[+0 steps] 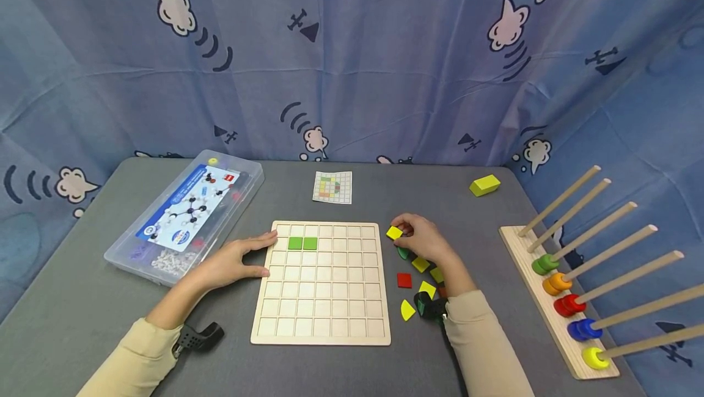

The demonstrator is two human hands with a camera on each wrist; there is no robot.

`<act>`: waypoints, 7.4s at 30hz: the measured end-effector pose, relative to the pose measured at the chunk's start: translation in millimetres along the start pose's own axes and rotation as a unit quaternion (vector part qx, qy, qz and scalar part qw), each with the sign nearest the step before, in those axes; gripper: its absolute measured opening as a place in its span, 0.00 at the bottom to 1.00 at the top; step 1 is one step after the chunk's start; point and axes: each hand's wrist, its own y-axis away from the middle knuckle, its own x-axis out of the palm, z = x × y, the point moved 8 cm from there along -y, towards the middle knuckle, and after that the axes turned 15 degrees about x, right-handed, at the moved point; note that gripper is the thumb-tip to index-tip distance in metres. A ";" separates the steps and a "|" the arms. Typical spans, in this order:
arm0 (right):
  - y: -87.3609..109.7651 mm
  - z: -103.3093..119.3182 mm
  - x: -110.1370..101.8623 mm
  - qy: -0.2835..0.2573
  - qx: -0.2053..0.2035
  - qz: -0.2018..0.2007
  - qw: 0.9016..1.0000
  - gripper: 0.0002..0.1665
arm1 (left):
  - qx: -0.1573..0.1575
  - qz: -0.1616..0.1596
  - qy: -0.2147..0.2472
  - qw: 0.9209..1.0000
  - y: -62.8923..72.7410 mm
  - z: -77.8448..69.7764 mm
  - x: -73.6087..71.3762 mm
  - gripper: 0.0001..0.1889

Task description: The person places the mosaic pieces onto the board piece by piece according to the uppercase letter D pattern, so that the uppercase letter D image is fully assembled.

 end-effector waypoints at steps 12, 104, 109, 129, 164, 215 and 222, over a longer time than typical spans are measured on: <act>8.7 11.1 -7.7 -0.006 0.002 -0.012 1.000 0.18 | -0.001 -0.003 0.007 1.000 0.2 1.9 0.0 0.39; 36.1 87.2 29.4 -0.027 -0.115 0.065 0.991 0.28 | -0.003 -0.001 -0.004 1.000 0.3 1.5 0.3 0.39; 43.6 66.1 12.8 -0.046 -0.086 0.050 0.994 0.28 | -0.002 -0.001 -0.006 1.000 0.4 2.0 0.6 0.39; 39.8 2.2 -4.3 -0.036 -0.029 0.067 0.997 0.25 | -0.003 -0.001 -0.001 1.000 1.3 0.7 -0.1 0.39; 21.2 12.2 2.7 0.105 -0.069 0.020 0.992 0.05 | 0.002 -0.003 0.009 1.000 0.5 0.2 0.1 0.38; 38.3 62.2 33.6 -0.092 -0.073 0.080 0.990 0.06 | 0.005 -0.002 0.000 1.000 0.1 -0.5 -0.5 0.38; 33.5 73.4 41.0 -0.068 -0.072 0.080 0.992 0.05 | 0.000 -0.004 0.002 1.000 0.3 0.3 -1.0 0.38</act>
